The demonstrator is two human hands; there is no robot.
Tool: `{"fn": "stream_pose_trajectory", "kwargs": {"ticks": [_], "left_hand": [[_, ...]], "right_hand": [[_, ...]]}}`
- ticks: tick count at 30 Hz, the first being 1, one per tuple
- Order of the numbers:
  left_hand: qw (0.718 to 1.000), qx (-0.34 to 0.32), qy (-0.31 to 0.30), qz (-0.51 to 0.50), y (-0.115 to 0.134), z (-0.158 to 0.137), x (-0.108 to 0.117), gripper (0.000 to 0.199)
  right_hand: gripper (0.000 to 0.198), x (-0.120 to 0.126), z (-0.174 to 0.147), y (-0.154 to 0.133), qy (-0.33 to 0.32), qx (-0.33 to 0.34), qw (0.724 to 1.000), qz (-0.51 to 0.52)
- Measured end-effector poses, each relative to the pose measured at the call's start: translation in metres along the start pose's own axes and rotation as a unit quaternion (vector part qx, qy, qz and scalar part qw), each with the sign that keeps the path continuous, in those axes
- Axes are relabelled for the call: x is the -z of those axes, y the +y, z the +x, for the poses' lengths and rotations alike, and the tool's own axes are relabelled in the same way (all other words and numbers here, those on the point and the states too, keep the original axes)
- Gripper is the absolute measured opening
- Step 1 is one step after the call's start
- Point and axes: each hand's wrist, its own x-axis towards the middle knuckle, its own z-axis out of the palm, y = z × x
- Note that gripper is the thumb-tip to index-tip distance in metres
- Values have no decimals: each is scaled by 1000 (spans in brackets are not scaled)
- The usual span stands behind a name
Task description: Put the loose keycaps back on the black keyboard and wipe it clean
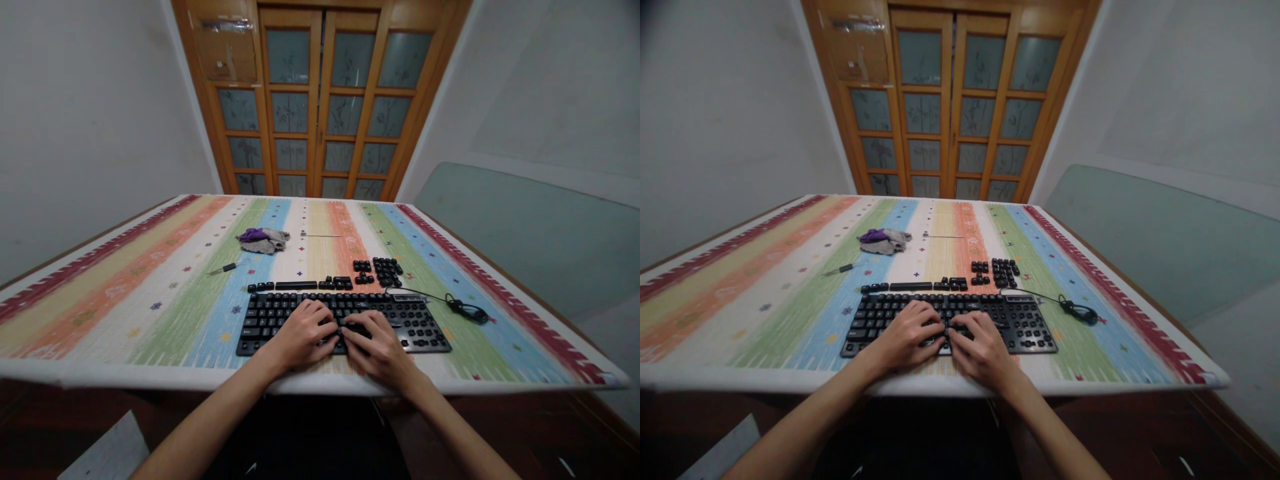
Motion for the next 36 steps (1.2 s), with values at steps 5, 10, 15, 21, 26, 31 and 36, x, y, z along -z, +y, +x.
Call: {"fn": "stream_pose_trajectory", "kwargs": {"ticks": [5,10,15,21,26,31,36], "left_hand": [[1000,-9,5,0,2,0,-1,12],[1000,-22,5,-6,2,0,-4,9],[999,-43,21,-16,1,-1,-8,9],[999,-43,21,-6,1,-1,-10,12],[999,-48,21,0,3,-1,-8,14],[998,-48,30,-3,2,-1,-9,13],[999,-43,31,-10,3,-1,-9,13]], "right_hand": [[19,0,0,0,-15,6,1000,16],[19,0,0,0,-25,2,1000,13],[18,-1,-1,0,-12,38,999,11],[17,-1,-1,0,-15,18,1000,8],[17,-2,-3,1,-15,37,999,9],[18,-4,-5,4,-19,32,999,5],[18,-4,-3,3,-10,55,998,13]]}}
